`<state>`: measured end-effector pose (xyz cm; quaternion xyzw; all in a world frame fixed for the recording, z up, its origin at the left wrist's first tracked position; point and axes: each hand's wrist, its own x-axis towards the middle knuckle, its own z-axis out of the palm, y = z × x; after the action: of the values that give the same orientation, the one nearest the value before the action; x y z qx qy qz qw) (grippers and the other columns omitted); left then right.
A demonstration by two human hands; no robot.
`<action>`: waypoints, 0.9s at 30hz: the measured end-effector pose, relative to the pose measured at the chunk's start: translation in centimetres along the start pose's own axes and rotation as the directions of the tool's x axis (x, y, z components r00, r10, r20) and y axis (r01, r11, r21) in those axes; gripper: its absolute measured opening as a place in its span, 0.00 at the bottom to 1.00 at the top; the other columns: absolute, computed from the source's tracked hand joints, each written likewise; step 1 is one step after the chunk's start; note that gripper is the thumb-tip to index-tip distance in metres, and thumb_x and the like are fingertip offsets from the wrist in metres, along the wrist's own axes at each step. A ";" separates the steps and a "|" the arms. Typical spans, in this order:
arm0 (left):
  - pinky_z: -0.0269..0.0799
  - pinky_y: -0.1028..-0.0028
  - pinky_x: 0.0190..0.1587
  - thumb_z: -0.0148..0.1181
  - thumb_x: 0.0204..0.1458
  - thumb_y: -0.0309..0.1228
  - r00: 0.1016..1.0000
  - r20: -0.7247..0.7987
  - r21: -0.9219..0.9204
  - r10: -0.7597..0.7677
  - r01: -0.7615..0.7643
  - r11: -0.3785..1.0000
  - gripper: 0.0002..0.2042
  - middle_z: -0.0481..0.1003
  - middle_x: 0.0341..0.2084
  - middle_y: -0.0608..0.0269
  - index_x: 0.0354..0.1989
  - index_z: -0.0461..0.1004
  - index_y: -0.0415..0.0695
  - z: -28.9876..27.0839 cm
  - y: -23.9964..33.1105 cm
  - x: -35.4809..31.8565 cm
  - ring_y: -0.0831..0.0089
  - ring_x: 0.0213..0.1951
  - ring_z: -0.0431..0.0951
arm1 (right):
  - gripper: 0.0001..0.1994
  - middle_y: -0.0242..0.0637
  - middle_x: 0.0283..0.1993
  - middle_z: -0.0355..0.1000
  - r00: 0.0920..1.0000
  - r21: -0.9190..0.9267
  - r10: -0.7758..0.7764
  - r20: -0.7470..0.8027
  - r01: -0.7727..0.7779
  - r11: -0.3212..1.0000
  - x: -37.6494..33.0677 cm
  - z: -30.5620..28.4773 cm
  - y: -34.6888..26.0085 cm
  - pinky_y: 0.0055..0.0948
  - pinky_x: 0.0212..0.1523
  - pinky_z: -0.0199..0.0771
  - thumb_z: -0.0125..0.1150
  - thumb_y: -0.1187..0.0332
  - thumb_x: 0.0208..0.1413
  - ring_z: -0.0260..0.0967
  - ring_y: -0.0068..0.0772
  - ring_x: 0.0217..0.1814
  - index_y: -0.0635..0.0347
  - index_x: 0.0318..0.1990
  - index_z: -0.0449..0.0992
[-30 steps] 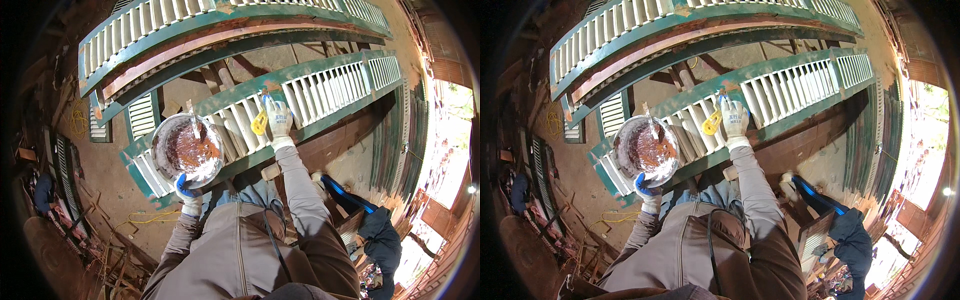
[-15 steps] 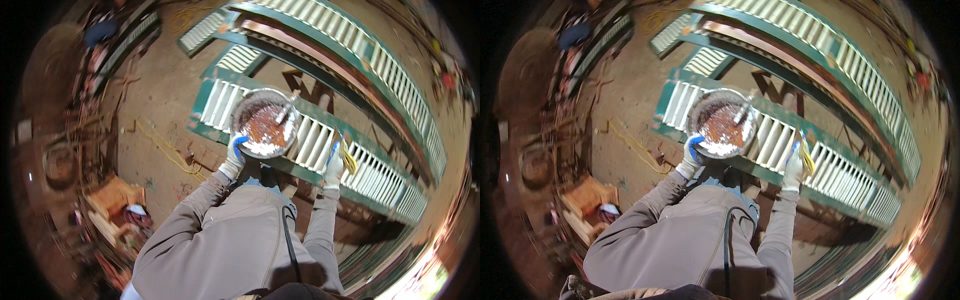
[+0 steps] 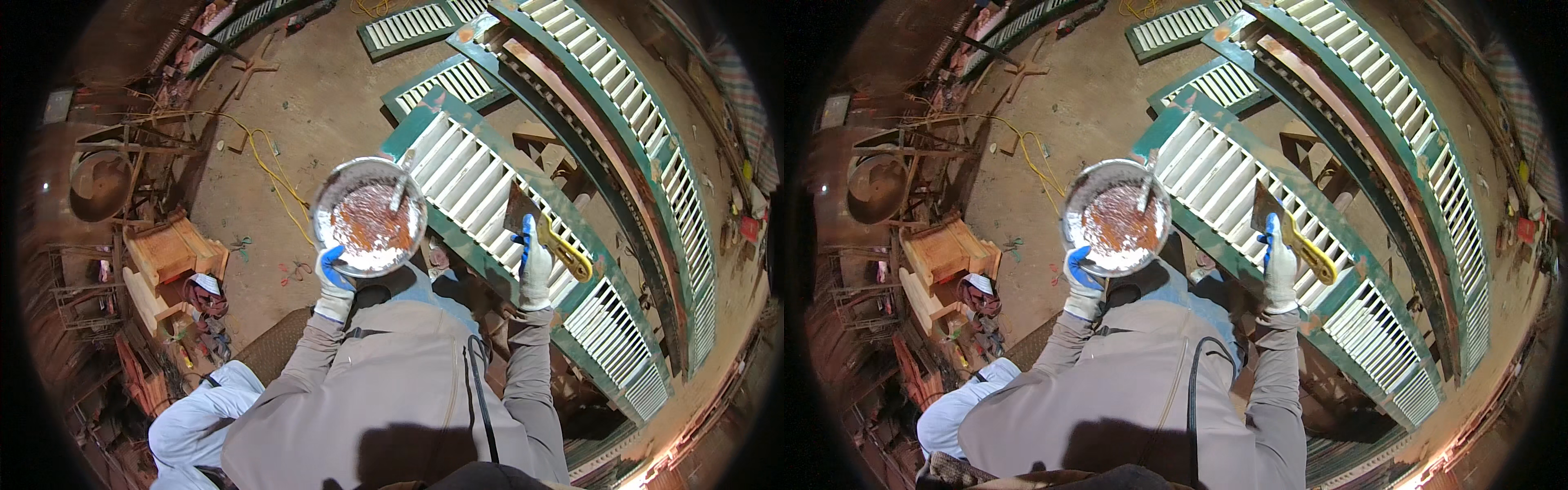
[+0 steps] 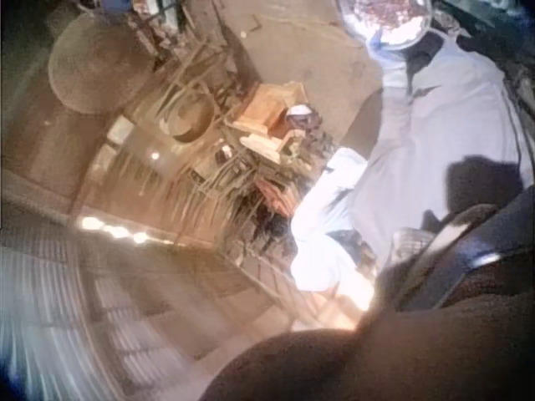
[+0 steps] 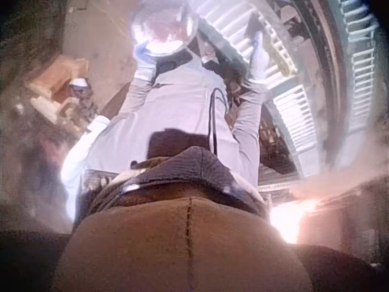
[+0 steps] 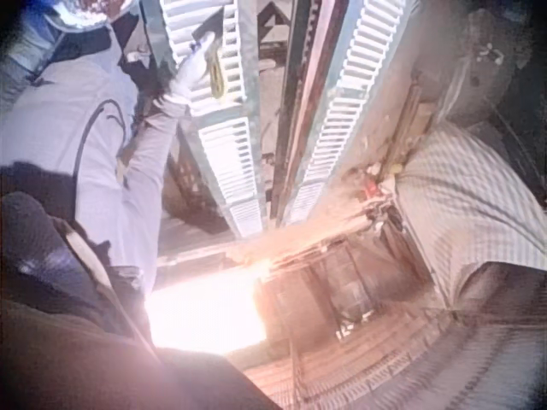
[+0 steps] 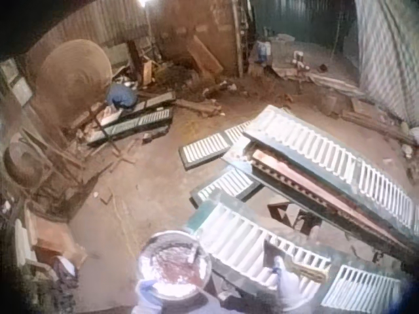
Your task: The person applies a reddish-brown finish to wooden louvered shutters using a yellow-handled brush. They repeatedly dip the brush into a small metal bowl and paint the slats and frame of multiple shutters arranged on a workbench.
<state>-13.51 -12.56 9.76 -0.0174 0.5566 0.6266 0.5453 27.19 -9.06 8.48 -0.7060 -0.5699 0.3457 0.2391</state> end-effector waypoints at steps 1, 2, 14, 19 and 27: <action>0.75 0.59 0.59 0.56 0.49 0.29 0.995 0.085 0.071 0.060 -0.066 0.995 0.08 0.80 0.43 0.54 0.36 0.78 0.43 -1.2 1.4 1.9 0.58 0.50 0.79 | 0.28 0.39 0.47 0.81 1.000 0.067 -0.013 0.001 0.012 0.998 0.4 1.1 -1.3 0.36 0.37 0.76 0.44 0.71 0.67 0.80 0.37 0.37 0.44 0.75 0.58; 0.75 0.60 0.60 0.55 0.49 0.29 0.990 0.127 0.079 0.063 -0.074 0.994 0.07 0.80 0.43 0.55 0.34 0.77 0.43 -2.1 2.6 3.7 0.59 0.50 0.79 | 0.29 0.39 0.50 0.80 0.999 0.038 0.046 0.024 -0.047 0.998 0.6 2.0 -2.6 0.35 0.40 0.76 0.45 0.73 0.67 0.79 0.36 0.38 0.45 0.75 0.58; 0.77 0.65 0.51 0.53 0.59 0.24 0.828 0.405 0.292 0.388 -0.519 0.804 0.07 0.78 0.38 0.59 0.38 0.78 0.40 -0.7 15.0 22.3 0.68 0.43 0.79 | 0.15 0.45 0.54 0.76 0.957 0.095 0.178 -0.228 -0.160 0.982 5.4 13.4 -17.7 0.34 0.58 0.72 0.57 0.68 0.67 0.75 0.39 0.56 0.63 0.58 0.76; 0.78 0.62 0.55 0.56 0.56 0.25 0.948 0.305 0.112 0.091 -0.130 0.985 0.07 0.79 0.44 0.55 0.41 0.78 0.41 2.5 16.5 21.3 0.64 0.48 0.80 | 0.21 0.44 0.55 0.76 0.996 -0.002 0.079 -0.030 -0.079 0.997 4.1 15.4 -17.5 0.34 0.55 0.74 0.51 0.76 0.65 0.76 0.41 0.52 0.57 0.66 0.71; 0.78 0.62 0.53 0.55 0.56 0.24 0.791 0.537 0.321 0.294 -0.513 0.796 0.09 0.79 0.44 0.57 0.41 0.79 0.38 1.8 12.8 19.3 0.64 0.47 0.80 | 0.18 0.37 0.52 0.78 0.807 -0.264 -0.590 0.024 0.575 0.775 9.6 12.2 -29.9 0.38 0.54 0.75 0.63 0.71 0.51 0.74 0.42 0.56 0.55 0.52 0.81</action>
<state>-29.31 4.28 6.97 0.3810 0.5304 0.5701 0.4985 -0.17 6.61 20.44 -0.5301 -0.7928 0.1561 0.2573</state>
